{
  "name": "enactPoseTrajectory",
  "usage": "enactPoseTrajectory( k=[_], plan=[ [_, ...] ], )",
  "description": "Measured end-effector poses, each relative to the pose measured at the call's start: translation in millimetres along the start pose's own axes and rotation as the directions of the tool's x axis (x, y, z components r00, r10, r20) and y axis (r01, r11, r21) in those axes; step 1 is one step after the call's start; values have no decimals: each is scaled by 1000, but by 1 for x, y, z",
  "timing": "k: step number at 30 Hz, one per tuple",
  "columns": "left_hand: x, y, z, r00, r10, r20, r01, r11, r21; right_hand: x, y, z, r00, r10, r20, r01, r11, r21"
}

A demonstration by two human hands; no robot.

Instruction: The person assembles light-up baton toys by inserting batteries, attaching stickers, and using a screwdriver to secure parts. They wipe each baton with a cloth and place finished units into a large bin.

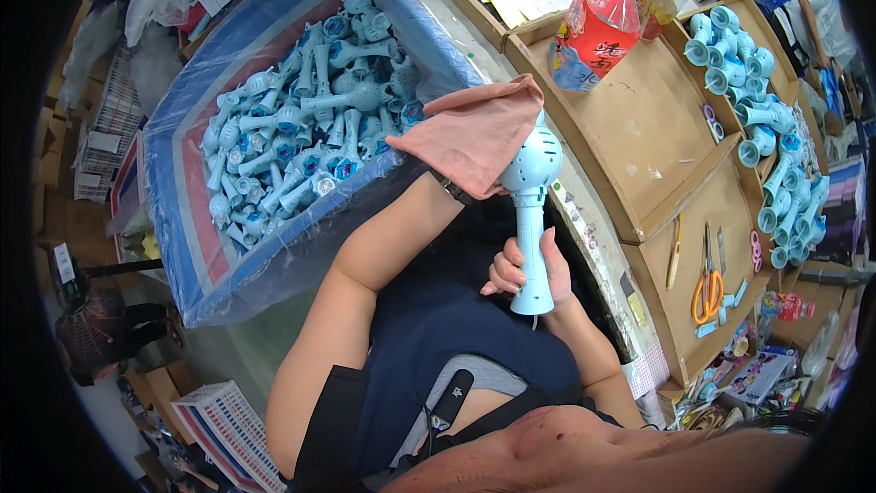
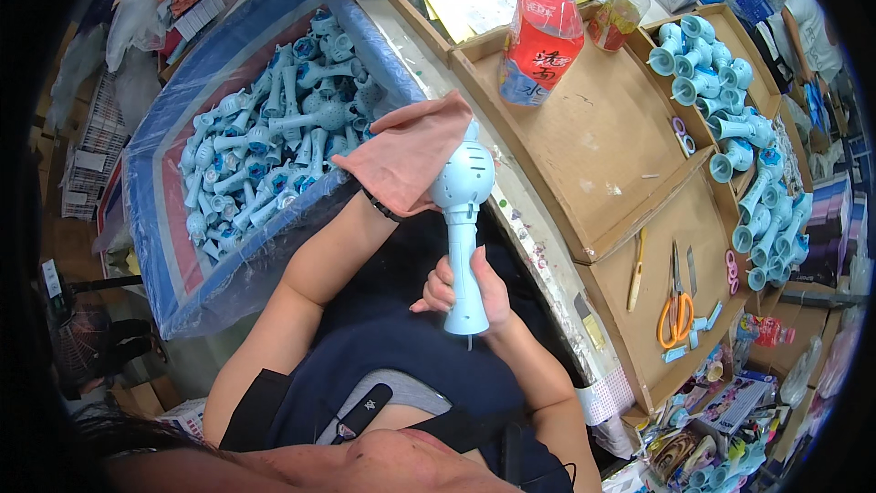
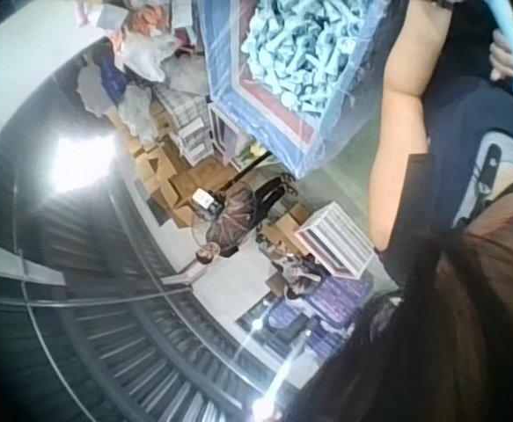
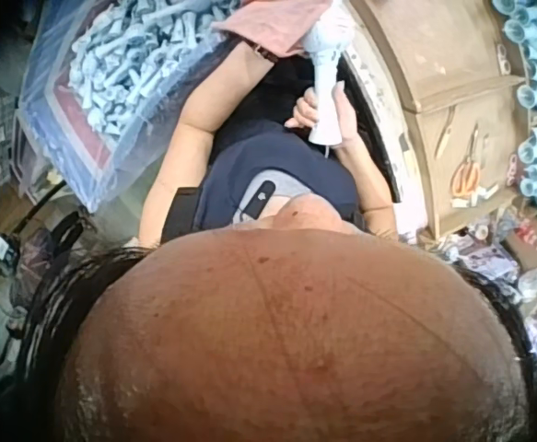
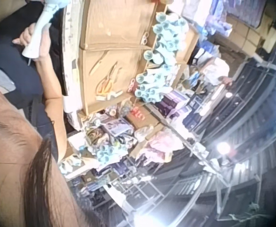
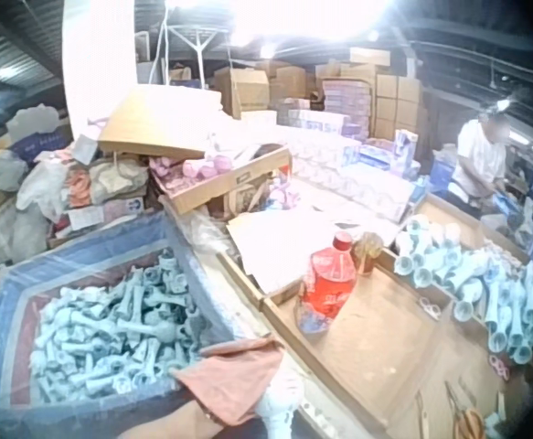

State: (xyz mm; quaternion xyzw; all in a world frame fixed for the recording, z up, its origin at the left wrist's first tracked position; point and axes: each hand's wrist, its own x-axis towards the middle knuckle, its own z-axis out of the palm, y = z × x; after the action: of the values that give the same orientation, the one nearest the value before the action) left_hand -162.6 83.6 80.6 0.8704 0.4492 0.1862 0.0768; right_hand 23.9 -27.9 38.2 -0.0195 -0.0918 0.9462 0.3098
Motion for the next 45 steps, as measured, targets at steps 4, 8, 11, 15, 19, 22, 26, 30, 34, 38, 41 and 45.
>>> enactPoseTrajectory(
  k=[4, 8, 11, 15, 19, 22, 26, 30, 34, 38, 41, 45],
  plan=[
    [3, 5, -12, 994, 28, 102, -31, 999, 26, -4, -3, 0, 1000, 15, -21, -17, 992, -128],
    [8, 20, -35, 982, 129, -140, -123, 991, 51, -12, -11, 5, 986, 87, -144, -132, 930, -344],
    [13, 35, -43, 936, 207, -286, -190, 978, 87, -1, -15, 3, 827, -295, -479, -402, 286, -870],
    [21, 49, -45, 853, -182, -488, -250, 678, -691, 5, -23, 5, 728, -505, -463, -565, -61, -823],
    [-2, 59, -57, 926, -361, -113, 65, 447, -892, -14, -25, 19, 938, 92, -333, -334, 491, -805],
    [-1, 59, -58, 940, -325, -101, -24, 233, -972, -11, -22, 20, 948, 74, -308, -293, 575, -763],
    [27, 66, -33, 773, -555, -305, -48, 429, -902, 27, -20, 6, 694, -662, -281, -558, -249, -792],
    [25, 77, -6, 267, -955, -127, 88, 156, -984, 36, -4, 8, 660, -704, -260, -591, -273, -759],
    [22, 49, -3, 652, -640, 407, -94, -600, -794, 27, 7, 15, 660, -651, -374, -634, -216, -743],
    [22, 52, 4, 580, -718, 385, -280, -620, -733, 29, 0, 12, 672, -702, -237, -569, -284, -772],
    [11, 55, 7, 851, -443, 284, -133, -704, -697, 28, -5, 13, 730, -579, -362, -403, 62, -913],
    [-1, 39, 11, 963, -177, 205, -75, -901, -428, 13, 3, 21, 937, -88, -338, -205, 645, -736]
  ],
)
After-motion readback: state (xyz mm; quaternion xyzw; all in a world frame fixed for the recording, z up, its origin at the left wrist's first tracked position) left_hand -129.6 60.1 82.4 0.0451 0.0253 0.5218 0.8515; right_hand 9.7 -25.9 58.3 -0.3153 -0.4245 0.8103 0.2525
